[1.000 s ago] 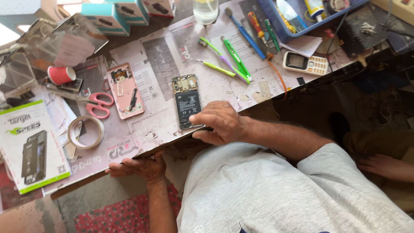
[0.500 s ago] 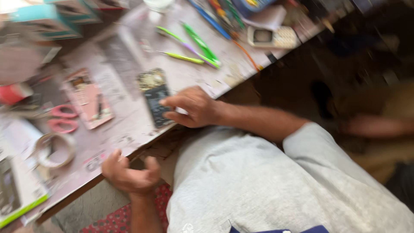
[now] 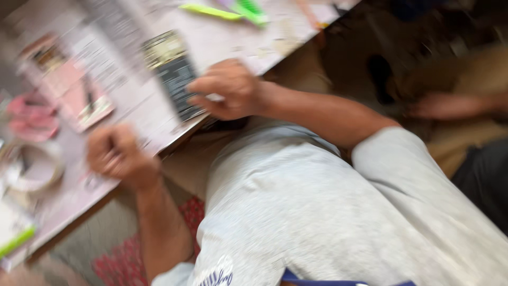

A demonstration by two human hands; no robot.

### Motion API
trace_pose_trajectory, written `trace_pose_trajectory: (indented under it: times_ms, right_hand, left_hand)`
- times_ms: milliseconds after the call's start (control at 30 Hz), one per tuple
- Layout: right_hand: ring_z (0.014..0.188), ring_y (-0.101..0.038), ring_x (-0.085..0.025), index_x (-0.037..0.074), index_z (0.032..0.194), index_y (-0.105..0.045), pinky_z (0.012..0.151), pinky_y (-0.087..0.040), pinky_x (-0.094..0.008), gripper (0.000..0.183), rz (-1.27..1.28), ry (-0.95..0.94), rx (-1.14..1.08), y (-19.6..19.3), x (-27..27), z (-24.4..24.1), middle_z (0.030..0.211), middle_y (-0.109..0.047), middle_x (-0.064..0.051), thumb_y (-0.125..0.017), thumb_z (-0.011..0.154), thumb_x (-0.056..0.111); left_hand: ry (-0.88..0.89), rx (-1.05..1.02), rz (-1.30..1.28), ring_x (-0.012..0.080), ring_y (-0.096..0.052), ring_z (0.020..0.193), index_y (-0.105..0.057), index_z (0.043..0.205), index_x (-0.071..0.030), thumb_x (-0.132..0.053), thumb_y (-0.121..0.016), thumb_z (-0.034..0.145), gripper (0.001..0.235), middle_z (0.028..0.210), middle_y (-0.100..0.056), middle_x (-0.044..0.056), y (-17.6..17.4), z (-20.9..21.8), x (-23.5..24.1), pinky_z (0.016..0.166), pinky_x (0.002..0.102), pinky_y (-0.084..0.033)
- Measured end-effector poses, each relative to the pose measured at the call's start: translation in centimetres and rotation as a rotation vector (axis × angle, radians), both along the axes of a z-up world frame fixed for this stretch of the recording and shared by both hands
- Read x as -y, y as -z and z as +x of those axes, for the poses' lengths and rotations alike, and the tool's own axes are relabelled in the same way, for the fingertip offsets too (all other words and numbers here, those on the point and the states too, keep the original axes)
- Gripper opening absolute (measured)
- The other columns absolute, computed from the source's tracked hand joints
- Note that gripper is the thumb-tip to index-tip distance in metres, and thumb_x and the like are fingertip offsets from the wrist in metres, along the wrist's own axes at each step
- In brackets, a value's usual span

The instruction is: The person disassembles a smartphone, removes the battery, and uses a green-handled screwdriver to adjust internal components. They then reassemble the phone and briefly test the screen before continuing adjustments.

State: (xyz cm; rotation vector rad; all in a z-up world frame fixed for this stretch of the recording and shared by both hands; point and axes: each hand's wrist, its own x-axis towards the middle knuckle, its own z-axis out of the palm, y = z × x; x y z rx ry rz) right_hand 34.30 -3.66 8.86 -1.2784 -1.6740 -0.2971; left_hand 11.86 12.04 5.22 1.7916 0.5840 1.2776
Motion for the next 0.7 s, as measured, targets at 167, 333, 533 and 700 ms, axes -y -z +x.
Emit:
trace_pose_trajectory:
  times_ms: [167,333,533,700]
  right_hand:
    - [0.069,-0.068,-0.023,0.004,0.116,-0.058,0.06,-0.053,-0.038,0.026,-0.037,0.063,0.086,-0.4,0.9,-0.1,0.081,-0.068,-0.008,-0.078,0.1,0.007]
    - [0.071,-0.068,-0.022,0.003,0.114,-0.06,0.063,-0.054,-0.036,0.024,-0.013,0.017,0.04,-0.8,0.5,0.1,0.086,-0.07,-0.008,-0.078,0.099,0.002]
    - [0.094,-0.068,-0.031,0.006,0.118,-0.061,0.083,-0.054,-0.046,0.024,-0.248,0.241,0.169,-2.5,0.8,4.2,0.107,-0.07,-0.011,-0.078,0.101,0.003]
    - [0.094,-0.066,-0.033,0.002,0.125,-0.067,0.077,-0.05,-0.048,0.026,-0.569,0.329,0.358,-4.1,-0.1,8.1,0.105,-0.068,-0.015,-0.076,0.101,0.006]
  left_hand:
    - [0.073,-0.033,-0.066,0.0093,-0.044,0.063,-0.057,0.088,-0.001,-0.003,-0.07,0.103,0.02,0.078,-0.053,0.002,-1.5,0.0,1.0,0.058,0.026,-0.036]
    - [0.046,-0.064,-0.042,0.0071,-0.043,0.061,-0.056,0.086,-0.002,-0.007,-0.075,0.103,0.025,0.074,-0.052,0.0,-2.9,0.8,1.2,0.056,0.024,-0.034]
    - [-0.022,0.021,-0.136,0.0059,-0.043,0.06,-0.058,0.091,-0.001,-0.009,-0.073,0.105,0.023,0.075,-0.052,-0.001,-2.0,0.6,1.5,0.055,0.022,-0.034]
    - [-0.067,0.043,-0.131,0.0062,-0.043,0.059,-0.059,0.09,-0.001,-0.008,-0.074,0.103,0.022,0.074,-0.052,-0.001,-1.9,0.8,1.4,0.054,0.023,-0.034]
